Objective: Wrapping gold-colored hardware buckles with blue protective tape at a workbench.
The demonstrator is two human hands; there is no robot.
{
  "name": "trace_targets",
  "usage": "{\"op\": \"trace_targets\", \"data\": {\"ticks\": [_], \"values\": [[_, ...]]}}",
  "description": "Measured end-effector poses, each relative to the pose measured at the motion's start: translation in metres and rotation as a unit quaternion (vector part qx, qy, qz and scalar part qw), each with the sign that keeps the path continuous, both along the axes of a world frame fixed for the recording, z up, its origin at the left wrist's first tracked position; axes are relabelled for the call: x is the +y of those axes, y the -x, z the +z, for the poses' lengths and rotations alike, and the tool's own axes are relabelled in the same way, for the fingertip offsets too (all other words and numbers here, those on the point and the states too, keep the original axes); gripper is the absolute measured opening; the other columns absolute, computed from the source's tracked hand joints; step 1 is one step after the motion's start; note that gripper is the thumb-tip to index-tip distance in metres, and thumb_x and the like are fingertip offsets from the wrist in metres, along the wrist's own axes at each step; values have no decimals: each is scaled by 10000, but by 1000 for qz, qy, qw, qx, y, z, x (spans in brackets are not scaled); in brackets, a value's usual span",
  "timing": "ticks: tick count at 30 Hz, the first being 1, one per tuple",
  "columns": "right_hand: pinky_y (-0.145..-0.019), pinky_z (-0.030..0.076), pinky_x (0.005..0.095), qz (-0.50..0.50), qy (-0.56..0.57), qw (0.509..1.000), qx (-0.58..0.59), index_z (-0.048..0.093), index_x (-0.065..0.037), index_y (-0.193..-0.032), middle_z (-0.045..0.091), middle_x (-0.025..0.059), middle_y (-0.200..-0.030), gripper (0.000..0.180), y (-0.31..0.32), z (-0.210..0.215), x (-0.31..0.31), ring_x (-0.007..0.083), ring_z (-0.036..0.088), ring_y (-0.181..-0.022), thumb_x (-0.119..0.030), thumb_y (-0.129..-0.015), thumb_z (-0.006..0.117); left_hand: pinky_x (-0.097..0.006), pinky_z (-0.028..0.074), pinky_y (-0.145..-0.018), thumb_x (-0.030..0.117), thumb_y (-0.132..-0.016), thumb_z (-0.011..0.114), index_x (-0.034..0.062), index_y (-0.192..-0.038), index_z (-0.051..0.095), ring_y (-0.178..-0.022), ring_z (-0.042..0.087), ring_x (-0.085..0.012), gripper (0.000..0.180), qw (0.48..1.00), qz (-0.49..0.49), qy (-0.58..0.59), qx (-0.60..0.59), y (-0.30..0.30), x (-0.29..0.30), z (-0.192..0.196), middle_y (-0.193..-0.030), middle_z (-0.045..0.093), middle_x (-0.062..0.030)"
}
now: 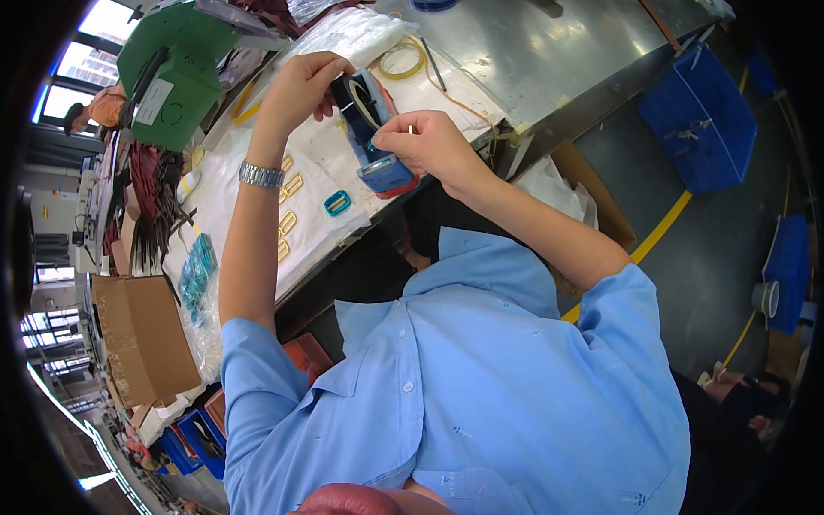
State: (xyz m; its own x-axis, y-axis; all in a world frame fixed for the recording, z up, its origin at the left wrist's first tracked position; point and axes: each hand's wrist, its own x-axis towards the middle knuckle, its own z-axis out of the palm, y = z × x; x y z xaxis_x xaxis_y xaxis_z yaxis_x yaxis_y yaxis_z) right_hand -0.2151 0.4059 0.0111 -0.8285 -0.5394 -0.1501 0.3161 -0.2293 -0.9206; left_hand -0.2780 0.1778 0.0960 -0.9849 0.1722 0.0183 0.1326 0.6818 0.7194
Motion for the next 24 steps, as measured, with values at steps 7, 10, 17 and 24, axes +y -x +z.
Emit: {"op": "trace_targets", "data": {"ticks": [7,10,17,24], "values": [[-530,312,195,8,10,1000,-11,733,-37,-1056,617,-60,-778,156,-2,0,4,4,437,-591,-178,-992,755,-268,571,-587,52,-1028,486,41,-1247,739,-670,691,-101,334,999,-37,24,28,-3,-13,-8,-802,706,-50],[-528,301,200,5,8,1000,-14,734,-37,-1051,605,-63,-766,157,-3,1,4,6,427,-585,-180,-992,756,-273,577,-619,35,-1018,470,45,-1284,722,-677,689,-105,367,987,-84,79,109,-12,-16,-11,-813,709,-60],[-530,294,207,-4,-9,1000,-11,741,-46,-1033,594,-71,-748,145,-5,1,1,5,415,-584,-185,-991,756,-267,538,-575,205,-1081,587,65,-1303,727,-615,633,-92,297,997,20,27,75,-35,6,-3,-784,703,-41],[-533,296,199,-8,-22,1000,7,746,-49,-1013,584,-80,-731,133,-8,6,-2,3,412,-583,-181,-992,754,-260,484,-519,287,-1052,674,29,-1162,776,-556,599,-83,298,993,12,54,108,-35,15,-6,-734,689,-35]]}}
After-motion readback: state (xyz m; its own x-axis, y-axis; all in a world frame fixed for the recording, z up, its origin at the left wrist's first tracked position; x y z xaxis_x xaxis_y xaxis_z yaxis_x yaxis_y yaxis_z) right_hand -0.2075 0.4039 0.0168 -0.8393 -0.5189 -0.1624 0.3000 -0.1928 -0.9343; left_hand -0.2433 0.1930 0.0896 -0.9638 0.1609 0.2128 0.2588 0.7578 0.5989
